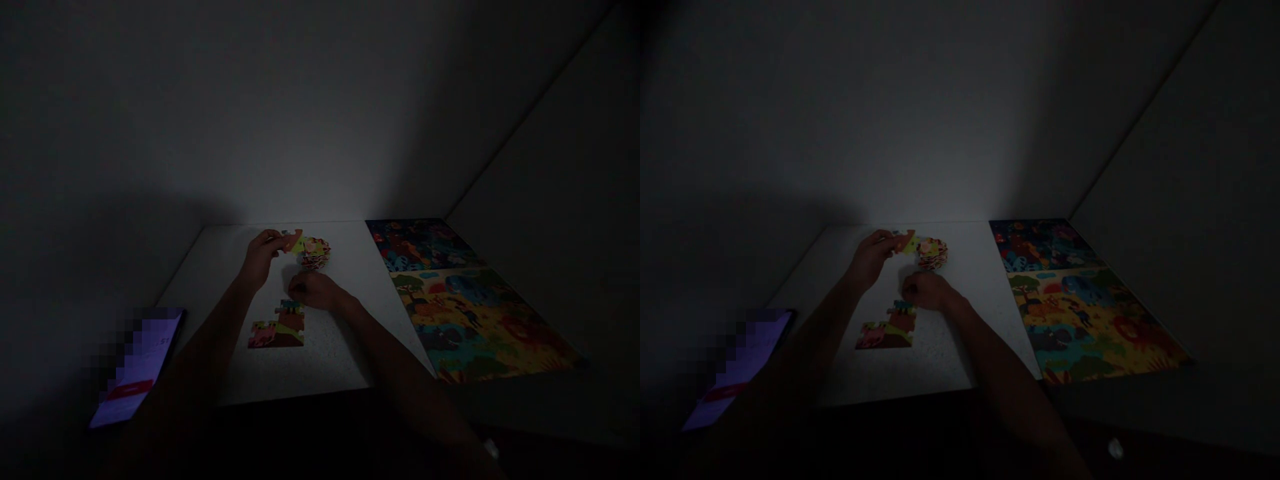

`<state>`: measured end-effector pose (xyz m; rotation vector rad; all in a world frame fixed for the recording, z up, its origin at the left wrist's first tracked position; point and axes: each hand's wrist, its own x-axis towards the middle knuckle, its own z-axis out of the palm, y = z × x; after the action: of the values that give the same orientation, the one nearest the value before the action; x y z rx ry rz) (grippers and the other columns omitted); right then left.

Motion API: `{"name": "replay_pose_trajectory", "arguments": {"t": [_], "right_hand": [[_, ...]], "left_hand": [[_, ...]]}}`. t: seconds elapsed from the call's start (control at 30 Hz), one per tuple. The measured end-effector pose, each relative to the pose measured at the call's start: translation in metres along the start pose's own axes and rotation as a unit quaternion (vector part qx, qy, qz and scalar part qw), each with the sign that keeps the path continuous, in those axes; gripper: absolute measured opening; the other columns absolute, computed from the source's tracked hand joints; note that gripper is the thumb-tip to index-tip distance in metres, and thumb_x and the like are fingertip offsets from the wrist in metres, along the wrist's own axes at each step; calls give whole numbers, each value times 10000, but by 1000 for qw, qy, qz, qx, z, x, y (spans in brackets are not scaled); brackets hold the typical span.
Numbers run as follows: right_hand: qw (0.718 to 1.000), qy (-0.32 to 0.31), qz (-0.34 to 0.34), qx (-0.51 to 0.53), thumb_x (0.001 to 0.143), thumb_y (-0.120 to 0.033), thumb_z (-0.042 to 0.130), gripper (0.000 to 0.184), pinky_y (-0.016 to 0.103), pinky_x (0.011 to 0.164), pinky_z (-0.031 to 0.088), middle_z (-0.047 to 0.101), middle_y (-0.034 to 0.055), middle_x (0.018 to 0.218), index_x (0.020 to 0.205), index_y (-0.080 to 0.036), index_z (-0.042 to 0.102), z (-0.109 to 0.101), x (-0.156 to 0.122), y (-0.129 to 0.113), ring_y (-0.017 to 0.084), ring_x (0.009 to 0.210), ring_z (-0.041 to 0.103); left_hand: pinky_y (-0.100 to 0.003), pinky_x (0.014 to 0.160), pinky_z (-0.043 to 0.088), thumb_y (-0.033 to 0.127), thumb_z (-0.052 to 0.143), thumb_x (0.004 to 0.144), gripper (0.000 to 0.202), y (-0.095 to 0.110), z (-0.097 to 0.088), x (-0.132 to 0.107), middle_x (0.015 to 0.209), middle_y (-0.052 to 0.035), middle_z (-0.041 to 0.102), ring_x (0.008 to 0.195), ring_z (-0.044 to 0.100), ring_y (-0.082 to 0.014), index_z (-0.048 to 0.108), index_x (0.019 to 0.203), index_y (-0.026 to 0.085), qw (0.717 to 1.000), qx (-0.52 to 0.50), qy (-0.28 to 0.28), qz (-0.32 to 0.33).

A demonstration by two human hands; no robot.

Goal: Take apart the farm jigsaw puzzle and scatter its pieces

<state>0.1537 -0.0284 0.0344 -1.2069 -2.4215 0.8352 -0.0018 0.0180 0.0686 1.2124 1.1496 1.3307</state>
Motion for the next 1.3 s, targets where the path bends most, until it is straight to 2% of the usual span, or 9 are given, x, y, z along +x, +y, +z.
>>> {"name": "replay_pose_trajectory", "arguments": {"t": [0.13, 0.33, 0.5, 0.67, 0.83, 0.97, 1.1, 1.2, 1.3], "right_hand": [[1000, 3, -5, 5, 862, -212, 599, 161, 240, 679, 403, 741, 31, 936, 944, -190, 737, 1, 0, 2, 159, 803, 638], [1000, 3, -15, -9, 870, -211, 588, 161, 240, 673, 395, 738, 28, 942, 937, -195, 733, 1, 1, 3, 168, 835, 647], [1000, 2, -17, -10, 870, -195, 579, 152, 241, 680, 397, 729, 29, 953, 906, -190, 726, 1, 0, 2, 161, 834, 639], [999, 5, -31, -9, 856, -187, 585, 148, 241, 665, 388, 715, 30, 953, 910, -189, 722, 3, 1, 5, 154, 815, 620], [999, -2, -43, 5, 845, -177, 605, 129, 248, 703, 399, 704, 34, 950, 904, -180, 720, 4, 2, 8, 154, 833, 609], [999, -12, -41, 17, 846, -186, 623, 114, 257, 717, 401, 693, 39, 966, 910, -178, 717, 3, 2, 8, 159, 847, 604], [998, -32, -14, 45, 859, -235, 633, 115, 251, 677, 391, 665, 26, 889, 928, -169, 698, 0, 1, 8, 145, 784, 586], [998, -32, -3, 60, 844, -306, 677, 194, 254, 682, 394, 641, 25, 880, 969, -158, 666, -2, -2, 8, 144, 776, 565], [999, -35, -17, 22, 770, -356, 754, 306, 277, 729, 402, 626, 51, 933, 972, -153, 645, -2, -5, 5, 173, 835, 549]], "left_hand": [[-275, 613, 334, 396, 741, 588, 267, 0, 20, 5, 658, 13, 602, 673, 540, -155, 562, 656, 209, 999, 26, 28, -6], [-276, 660, 381, 335, 751, 607, 217, -8, 38, 10, 666, 13, 604, 695, 542, -155, 584, 623, 198, 998, 33, 44, -7], [-268, 692, 413, 306, 755, 624, 187, -21, 41, 12, 643, 25, 596, 685, 536, -142, 611, 610, 187, 996, 62, 57, 24], [-262, 687, 418, 315, 750, 642, 189, -29, 38, 9, 635, 18, 604, 690, 544, -146, 622, 607, 181, 994, 104, 36, 8], [-257, 635, 415, 408, 714, 680, 248, -31, 36, 9, 675, 1, 619, 677, 534, -148, 624, 649, 179, 992, 125, 14, -2], [-259, 591, 408, 457, 616, 742, 280, -35, 26, 10, 742, -24, 646, 657, 535, -149, 627, 715, 178, 987, 156, 20, -16], [-261, 582, 421, 463, 589, 743, 281, -47, 0, 6, 739, -23, 646, 641, 554, -152, 606, 713, 184, 983, 183, 16, -20], [-276, 620, 448, 453, 589, 739, 267, -54, -22, 1, 653, -3, 612, 633, 570, -159, 602, 718, 187, 980, 200, -11, -2], [-286, 674, 462, 426, 579, 746, 241, -57, -34, -2, 640, 6, 606, 646, 580, -157, 608, 729, 187, 977, 207, -50, 18]]}}
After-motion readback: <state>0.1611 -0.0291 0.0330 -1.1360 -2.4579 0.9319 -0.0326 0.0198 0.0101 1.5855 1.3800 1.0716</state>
